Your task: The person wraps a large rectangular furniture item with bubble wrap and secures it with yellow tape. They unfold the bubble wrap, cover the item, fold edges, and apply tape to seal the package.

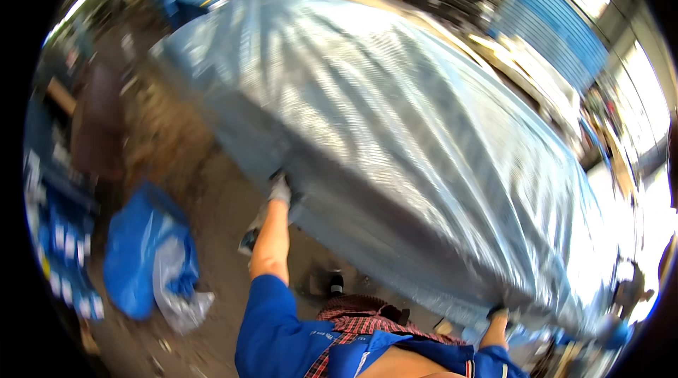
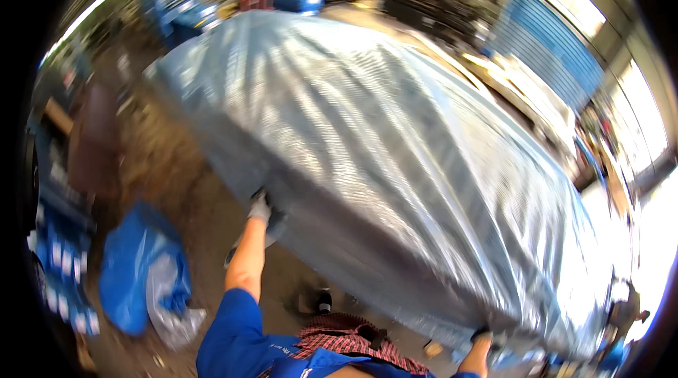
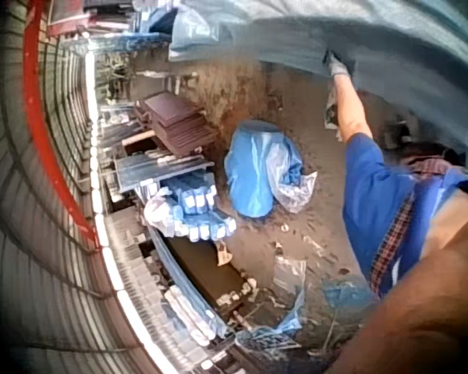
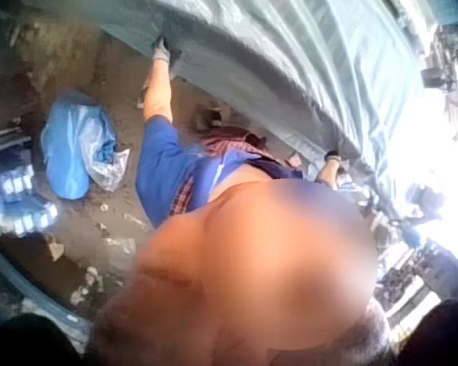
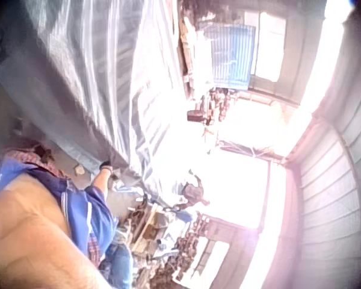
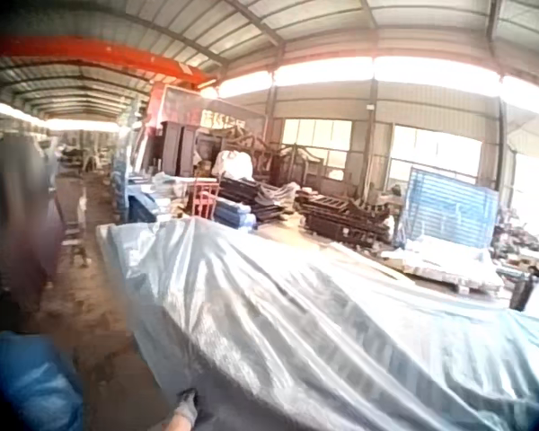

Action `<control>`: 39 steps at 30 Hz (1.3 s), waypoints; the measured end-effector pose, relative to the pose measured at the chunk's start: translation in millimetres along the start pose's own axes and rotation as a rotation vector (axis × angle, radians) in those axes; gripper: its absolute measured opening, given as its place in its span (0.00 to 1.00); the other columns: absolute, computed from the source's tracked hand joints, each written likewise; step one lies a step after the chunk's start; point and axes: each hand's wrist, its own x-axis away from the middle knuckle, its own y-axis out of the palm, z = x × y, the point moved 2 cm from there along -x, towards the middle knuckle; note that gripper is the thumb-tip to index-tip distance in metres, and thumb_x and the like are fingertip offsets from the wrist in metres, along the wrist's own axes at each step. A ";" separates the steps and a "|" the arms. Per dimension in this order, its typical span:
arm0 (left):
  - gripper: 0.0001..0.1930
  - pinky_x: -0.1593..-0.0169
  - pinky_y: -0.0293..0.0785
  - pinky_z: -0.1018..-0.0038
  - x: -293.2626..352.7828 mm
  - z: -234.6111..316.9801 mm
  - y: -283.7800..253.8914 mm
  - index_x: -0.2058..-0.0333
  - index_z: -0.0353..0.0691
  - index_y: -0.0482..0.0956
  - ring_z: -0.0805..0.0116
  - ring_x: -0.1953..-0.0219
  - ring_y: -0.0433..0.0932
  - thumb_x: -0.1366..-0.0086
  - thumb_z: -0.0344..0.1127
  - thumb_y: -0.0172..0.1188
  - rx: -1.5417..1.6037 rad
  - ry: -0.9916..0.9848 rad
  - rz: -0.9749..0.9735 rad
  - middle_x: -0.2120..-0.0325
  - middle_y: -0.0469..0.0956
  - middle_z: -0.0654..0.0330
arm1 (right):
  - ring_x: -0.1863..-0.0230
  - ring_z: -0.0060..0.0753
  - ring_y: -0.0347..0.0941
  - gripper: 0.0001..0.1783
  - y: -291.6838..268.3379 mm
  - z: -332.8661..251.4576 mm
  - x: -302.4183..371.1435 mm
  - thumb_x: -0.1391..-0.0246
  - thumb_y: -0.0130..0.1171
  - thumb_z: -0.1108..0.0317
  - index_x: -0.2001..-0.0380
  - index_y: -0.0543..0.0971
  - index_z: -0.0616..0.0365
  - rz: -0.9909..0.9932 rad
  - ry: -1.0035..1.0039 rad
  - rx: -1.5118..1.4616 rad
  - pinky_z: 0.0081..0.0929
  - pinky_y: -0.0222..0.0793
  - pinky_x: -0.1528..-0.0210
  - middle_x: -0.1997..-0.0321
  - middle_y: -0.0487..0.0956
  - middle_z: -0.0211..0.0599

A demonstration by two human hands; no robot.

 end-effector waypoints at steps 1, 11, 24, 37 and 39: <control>0.23 0.40 0.64 0.66 10.7 16.3 2.2 0.44 0.34 0.65 0.57 0.42 0.65 0.35 0.36 0.53 -0.058 0.084 -0.049 0.45 0.67 0.49 | 0.75 0.25 0.70 0.06 -20.7 3.3 7.5 0.42 0.45 0.67 0.70 0.73 0.52 0.045 -0.007 -0.024 0.24 0.69 0.73 0.73 0.75 0.29; 0.06 0.70 0.71 0.77 250.1 -10.2 86.8 0.70 0.44 0.75 0.75 0.72 0.73 0.39 0.38 0.58 1.175 -0.454 -0.707 0.74 0.75 0.66 | 0.76 0.28 0.73 0.07 -183.6 82.4 105.4 0.43 0.46 0.66 0.70 0.74 0.52 0.598 0.130 -0.281 0.26 0.73 0.74 0.73 0.78 0.31; 0.09 0.72 0.67 0.82 485.0 389.4 1.9 0.62 0.36 0.72 0.78 0.76 0.70 0.38 0.32 0.59 0.704 0.495 -1.191 0.74 0.74 0.63 | 0.87 0.21 0.64 0.10 -485.3 246.5 439.4 0.45 0.45 0.71 0.80 0.69 0.49 1.297 0.074 -0.770 0.18 0.60 0.87 0.85 0.70 0.24; 0.28 0.43 0.66 0.65 704.4 724.8 18.4 0.50 0.36 0.69 0.54 0.45 0.69 0.47 0.38 0.68 0.619 1.696 -0.468 0.48 0.69 0.49 | 0.86 0.20 0.70 0.12 -553.0 252.2 554.2 0.43 0.49 0.65 0.80 0.74 0.50 1.214 -0.046 -1.098 0.19 0.68 0.85 0.86 0.74 0.23; 0.34 0.39 0.60 0.62 731.2 770.0 24.3 0.46 0.36 0.66 0.50 0.41 0.63 0.47 0.46 0.67 0.562 1.752 -0.388 0.45 0.66 0.47 | 0.84 0.21 0.70 0.12 -557.3 244.8 535.4 0.43 0.49 0.65 0.79 0.75 0.51 1.221 -0.110 -1.079 0.20 0.69 0.84 0.84 0.75 0.25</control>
